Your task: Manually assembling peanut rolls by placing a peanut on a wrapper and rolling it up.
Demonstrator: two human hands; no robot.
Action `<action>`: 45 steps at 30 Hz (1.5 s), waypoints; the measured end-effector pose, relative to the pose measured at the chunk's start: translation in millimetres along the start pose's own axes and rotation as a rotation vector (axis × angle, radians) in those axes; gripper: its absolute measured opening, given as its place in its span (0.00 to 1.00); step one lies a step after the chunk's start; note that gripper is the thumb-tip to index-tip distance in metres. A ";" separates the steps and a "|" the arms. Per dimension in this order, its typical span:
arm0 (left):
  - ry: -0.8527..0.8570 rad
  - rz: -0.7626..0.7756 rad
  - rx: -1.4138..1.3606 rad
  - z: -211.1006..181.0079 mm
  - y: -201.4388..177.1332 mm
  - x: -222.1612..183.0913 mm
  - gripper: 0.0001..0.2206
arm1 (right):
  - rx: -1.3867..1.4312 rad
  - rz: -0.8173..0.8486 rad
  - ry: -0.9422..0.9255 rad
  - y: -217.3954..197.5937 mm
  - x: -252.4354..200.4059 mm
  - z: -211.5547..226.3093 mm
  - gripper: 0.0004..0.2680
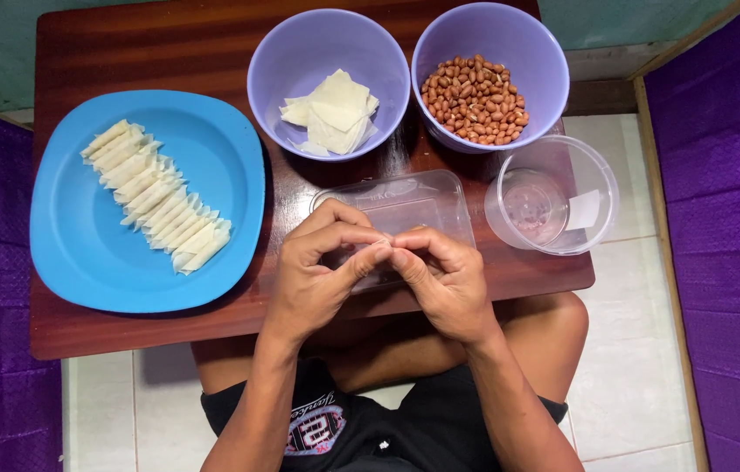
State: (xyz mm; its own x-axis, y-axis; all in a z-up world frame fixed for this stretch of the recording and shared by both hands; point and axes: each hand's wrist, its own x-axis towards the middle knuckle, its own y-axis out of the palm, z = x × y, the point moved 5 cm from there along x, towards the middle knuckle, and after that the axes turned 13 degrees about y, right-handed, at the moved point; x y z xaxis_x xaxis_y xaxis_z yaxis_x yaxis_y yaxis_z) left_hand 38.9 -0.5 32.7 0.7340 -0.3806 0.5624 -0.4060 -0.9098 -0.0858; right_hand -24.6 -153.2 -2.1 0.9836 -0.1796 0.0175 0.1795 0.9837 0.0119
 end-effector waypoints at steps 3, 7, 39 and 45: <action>-0.012 -0.036 -0.007 -3.8 -3.6 1.4 0.03 | 0.005 0.005 0.002 -0.3 0.7 1.2 0.04; -0.002 -0.022 0.006 -0.7 -2.5 -1.2 0.09 | 0.010 0.007 -0.009 0.7 -0.1 3.1 0.04; 0.038 -0.112 0.580 -48.8 -183.2 -49.4 0.03 | -0.557 0.689 -0.169 189.1 81.1 76.3 0.03; 0.028 -0.055 0.733 -23.7 -206.2 -48.7 0.03 | -0.652 0.693 -0.125 215.2 105.0 67.3 0.04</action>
State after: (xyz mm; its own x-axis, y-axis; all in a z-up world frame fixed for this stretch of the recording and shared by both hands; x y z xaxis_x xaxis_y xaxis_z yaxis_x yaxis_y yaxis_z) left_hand 74.0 209.6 42.5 0.7245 -0.3362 0.6018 0.1064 -0.8080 -0.5795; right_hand 116.0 39.0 69.6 0.8727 0.4814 -0.0812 -0.4286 0.6760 -0.5995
